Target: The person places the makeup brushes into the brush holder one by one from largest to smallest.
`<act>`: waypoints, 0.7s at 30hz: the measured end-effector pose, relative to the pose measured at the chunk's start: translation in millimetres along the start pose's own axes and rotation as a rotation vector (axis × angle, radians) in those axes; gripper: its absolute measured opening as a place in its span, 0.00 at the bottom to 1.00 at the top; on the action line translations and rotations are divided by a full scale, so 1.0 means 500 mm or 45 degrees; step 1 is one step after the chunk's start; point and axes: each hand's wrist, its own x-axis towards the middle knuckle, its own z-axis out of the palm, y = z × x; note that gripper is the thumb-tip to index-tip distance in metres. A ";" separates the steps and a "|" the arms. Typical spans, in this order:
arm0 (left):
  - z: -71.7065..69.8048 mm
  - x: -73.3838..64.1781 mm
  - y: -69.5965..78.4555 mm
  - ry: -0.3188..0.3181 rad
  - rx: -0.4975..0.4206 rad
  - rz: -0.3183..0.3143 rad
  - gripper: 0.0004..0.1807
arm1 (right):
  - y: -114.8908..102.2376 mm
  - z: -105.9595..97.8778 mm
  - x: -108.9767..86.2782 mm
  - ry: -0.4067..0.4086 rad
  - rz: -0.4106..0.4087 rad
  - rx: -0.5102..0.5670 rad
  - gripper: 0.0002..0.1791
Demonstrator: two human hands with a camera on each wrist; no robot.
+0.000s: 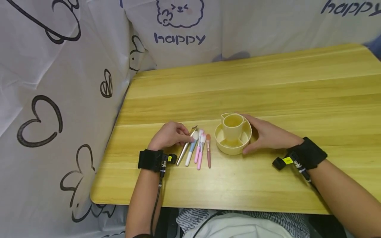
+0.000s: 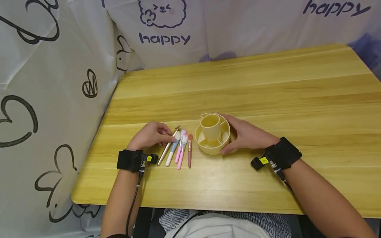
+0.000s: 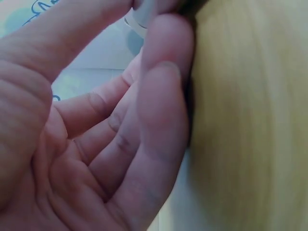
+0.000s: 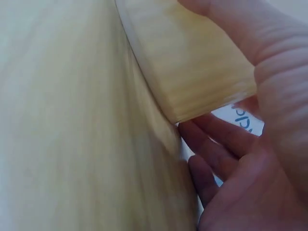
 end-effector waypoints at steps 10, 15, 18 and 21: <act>-0.002 -0.001 -0.004 -0.011 -0.049 0.009 0.15 | 0.003 -0.004 -0.003 0.007 0.037 0.005 0.63; -0.001 -0.001 -0.005 -0.023 -0.037 0.034 0.14 | 0.007 -0.006 -0.004 0.011 0.043 0.005 0.61; 0.000 0.000 -0.007 -0.027 -0.029 0.042 0.14 | 0.009 -0.007 -0.004 0.005 0.044 0.006 0.59; 0.000 0.001 -0.009 -0.029 -0.025 0.048 0.14 | 0.010 -0.008 -0.004 0.005 0.048 0.002 0.59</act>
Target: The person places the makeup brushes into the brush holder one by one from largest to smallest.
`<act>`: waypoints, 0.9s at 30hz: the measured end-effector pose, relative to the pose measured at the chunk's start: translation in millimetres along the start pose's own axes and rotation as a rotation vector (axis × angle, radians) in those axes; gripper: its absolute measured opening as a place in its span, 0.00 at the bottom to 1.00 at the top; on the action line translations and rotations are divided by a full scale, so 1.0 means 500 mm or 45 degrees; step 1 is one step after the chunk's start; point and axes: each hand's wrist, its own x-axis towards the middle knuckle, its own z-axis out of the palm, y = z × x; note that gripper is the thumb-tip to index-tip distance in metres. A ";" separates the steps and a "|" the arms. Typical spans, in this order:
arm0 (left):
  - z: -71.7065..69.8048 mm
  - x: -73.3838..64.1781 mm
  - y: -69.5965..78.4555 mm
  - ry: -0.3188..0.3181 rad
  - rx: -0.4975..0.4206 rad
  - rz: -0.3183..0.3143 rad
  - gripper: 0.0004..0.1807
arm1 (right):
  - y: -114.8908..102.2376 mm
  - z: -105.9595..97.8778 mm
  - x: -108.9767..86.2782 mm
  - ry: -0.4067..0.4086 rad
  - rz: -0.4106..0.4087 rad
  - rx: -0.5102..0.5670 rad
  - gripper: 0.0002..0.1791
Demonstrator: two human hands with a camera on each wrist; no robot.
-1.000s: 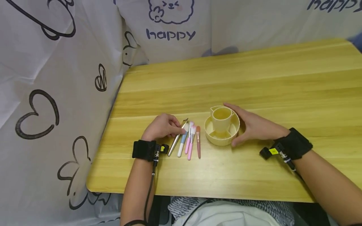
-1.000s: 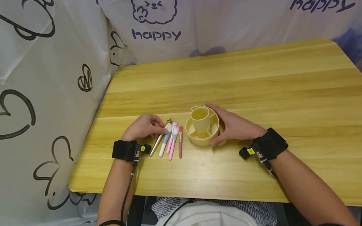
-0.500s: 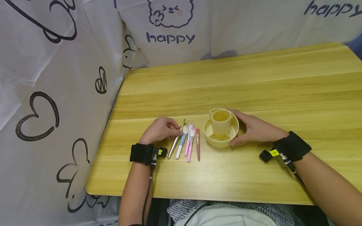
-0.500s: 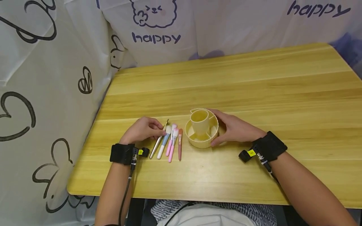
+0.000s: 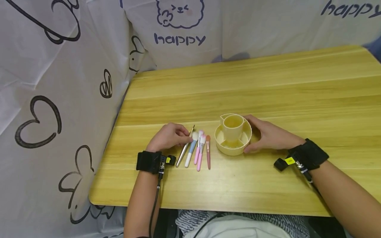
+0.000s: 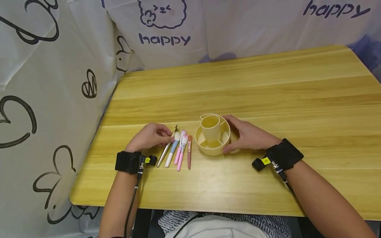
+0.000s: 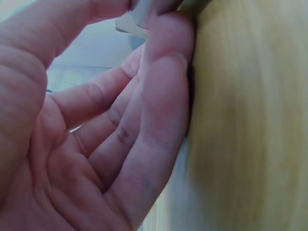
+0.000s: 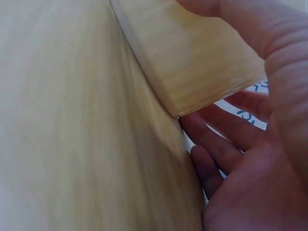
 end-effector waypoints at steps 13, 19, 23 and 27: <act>0.002 0.003 -0.002 0.003 0.015 0.014 0.14 | -0.015 0.012 -0.001 0.013 -0.083 0.155 0.68; 0.000 0.000 -0.001 0.003 0.020 0.015 0.14 | -0.015 0.017 0.001 0.027 -0.111 0.224 0.64; -0.001 0.000 0.001 0.004 0.020 0.017 0.14 | -0.010 0.016 0.001 0.013 -0.124 0.247 0.62; 0.000 0.001 0.002 0.003 0.011 0.022 0.14 | -0.004 0.014 0.001 -0.018 -0.113 0.265 0.62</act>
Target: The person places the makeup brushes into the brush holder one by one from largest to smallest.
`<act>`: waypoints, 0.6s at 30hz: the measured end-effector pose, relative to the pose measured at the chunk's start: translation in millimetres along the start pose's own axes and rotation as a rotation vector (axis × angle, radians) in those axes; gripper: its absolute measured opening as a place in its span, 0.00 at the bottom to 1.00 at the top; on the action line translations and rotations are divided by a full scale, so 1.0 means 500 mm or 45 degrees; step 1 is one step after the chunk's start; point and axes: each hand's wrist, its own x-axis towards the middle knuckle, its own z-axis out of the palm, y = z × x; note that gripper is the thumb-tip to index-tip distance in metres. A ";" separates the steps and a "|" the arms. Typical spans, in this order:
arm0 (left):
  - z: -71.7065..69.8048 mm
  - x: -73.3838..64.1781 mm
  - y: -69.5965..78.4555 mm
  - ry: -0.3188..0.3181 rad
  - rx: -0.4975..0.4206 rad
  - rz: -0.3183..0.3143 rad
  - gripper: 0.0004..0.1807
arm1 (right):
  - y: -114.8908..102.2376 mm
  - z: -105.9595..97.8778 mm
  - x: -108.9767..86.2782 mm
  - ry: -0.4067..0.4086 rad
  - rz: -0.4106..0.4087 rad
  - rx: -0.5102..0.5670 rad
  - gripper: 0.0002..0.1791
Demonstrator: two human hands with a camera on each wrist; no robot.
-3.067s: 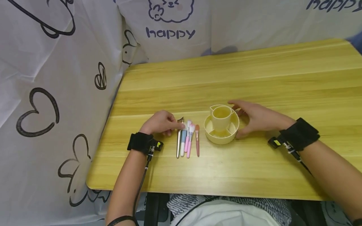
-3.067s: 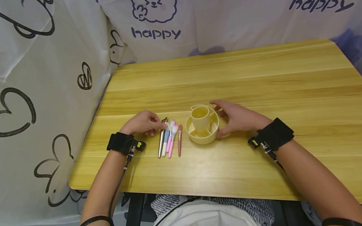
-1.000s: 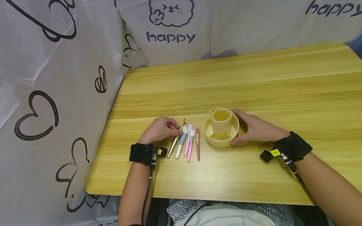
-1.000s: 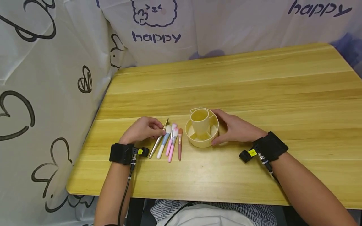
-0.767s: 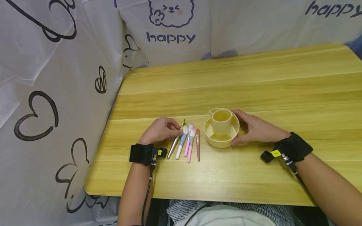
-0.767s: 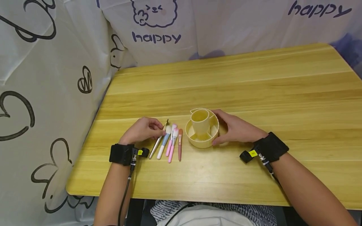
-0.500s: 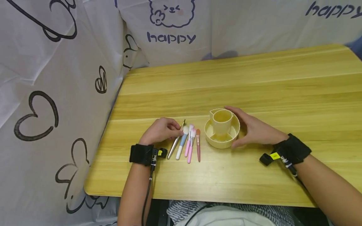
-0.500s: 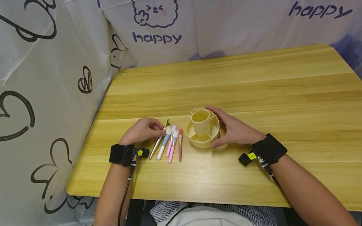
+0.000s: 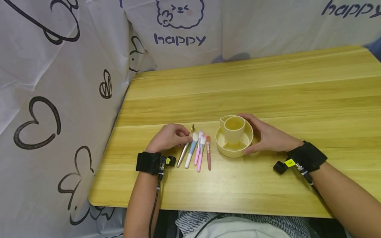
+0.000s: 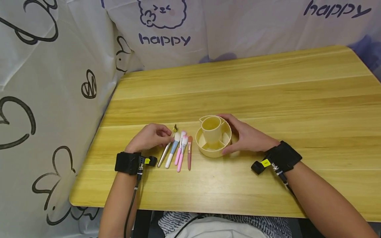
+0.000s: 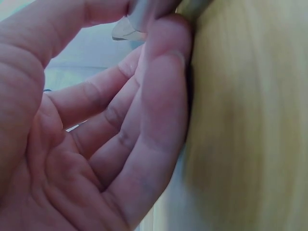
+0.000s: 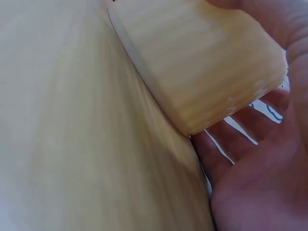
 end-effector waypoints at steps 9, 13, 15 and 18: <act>0.000 0.004 -0.004 0.004 -0.009 0.009 0.13 | 0.004 -0.005 -0.001 -0.041 -0.003 0.022 0.62; 0.001 0.002 -0.006 0.016 -0.009 -0.001 0.13 | 0.006 -0.004 -0.001 -0.049 -0.009 0.050 0.61; 0.000 0.000 -0.006 0.026 -0.012 -0.007 0.13 | 0.008 -0.004 -0.001 -0.049 -0.009 0.047 0.61; -0.001 -0.001 -0.006 0.040 -0.013 -0.014 0.13 | 0.008 -0.005 0.001 -0.049 -0.015 0.043 0.61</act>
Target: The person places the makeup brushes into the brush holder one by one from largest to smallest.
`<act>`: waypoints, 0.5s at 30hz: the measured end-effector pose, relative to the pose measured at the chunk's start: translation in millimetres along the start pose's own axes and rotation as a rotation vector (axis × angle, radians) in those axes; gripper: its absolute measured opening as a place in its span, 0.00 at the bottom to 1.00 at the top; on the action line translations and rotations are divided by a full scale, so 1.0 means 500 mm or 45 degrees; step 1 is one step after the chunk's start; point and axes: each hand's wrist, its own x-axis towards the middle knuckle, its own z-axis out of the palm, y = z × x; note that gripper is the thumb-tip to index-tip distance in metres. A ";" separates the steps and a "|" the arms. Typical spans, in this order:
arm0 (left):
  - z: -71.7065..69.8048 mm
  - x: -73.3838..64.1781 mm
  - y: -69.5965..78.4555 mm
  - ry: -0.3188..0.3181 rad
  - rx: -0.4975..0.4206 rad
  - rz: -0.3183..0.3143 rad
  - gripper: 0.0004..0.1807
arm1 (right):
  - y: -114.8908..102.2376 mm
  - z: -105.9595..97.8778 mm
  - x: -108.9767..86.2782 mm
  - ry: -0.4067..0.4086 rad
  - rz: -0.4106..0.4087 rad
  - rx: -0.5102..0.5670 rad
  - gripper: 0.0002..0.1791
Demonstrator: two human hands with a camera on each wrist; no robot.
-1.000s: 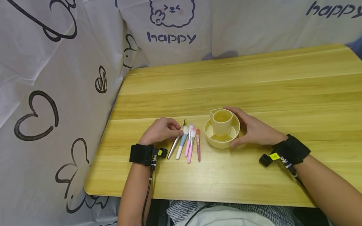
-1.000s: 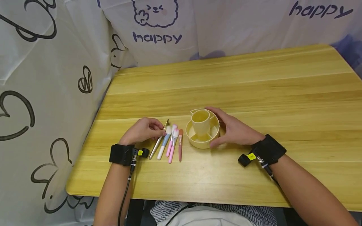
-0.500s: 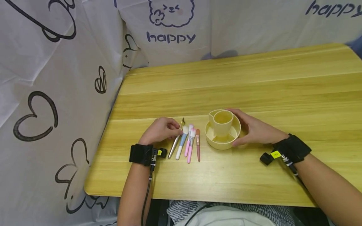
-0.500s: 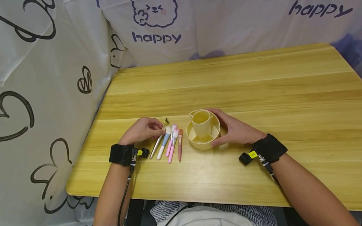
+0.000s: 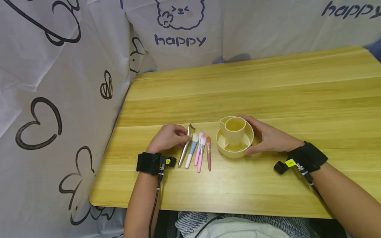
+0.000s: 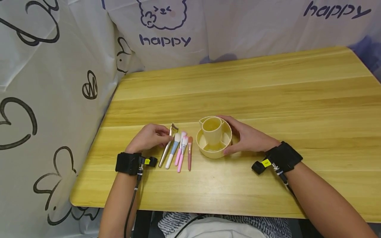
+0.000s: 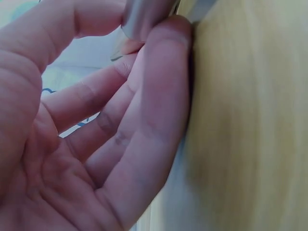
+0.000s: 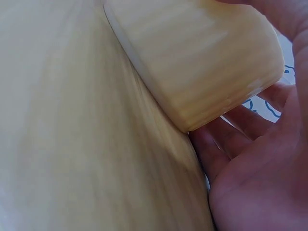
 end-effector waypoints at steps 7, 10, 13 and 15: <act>-0.003 -0.005 0.003 0.016 -0.006 0.008 0.16 | -0.003 -0.002 0.000 0.003 0.000 -0.010 0.61; -0.004 -0.007 0.006 0.022 -0.011 0.011 0.17 | -0.004 -0.003 0.001 -0.003 -0.001 -0.002 0.61; -0.004 -0.009 0.007 0.027 -0.023 0.000 0.18 | -0.004 -0.002 0.000 -0.009 0.000 0.010 0.60; -0.004 -0.009 0.007 0.044 -0.037 -0.009 0.18 | -0.005 -0.003 0.000 -0.014 -0.002 0.022 0.60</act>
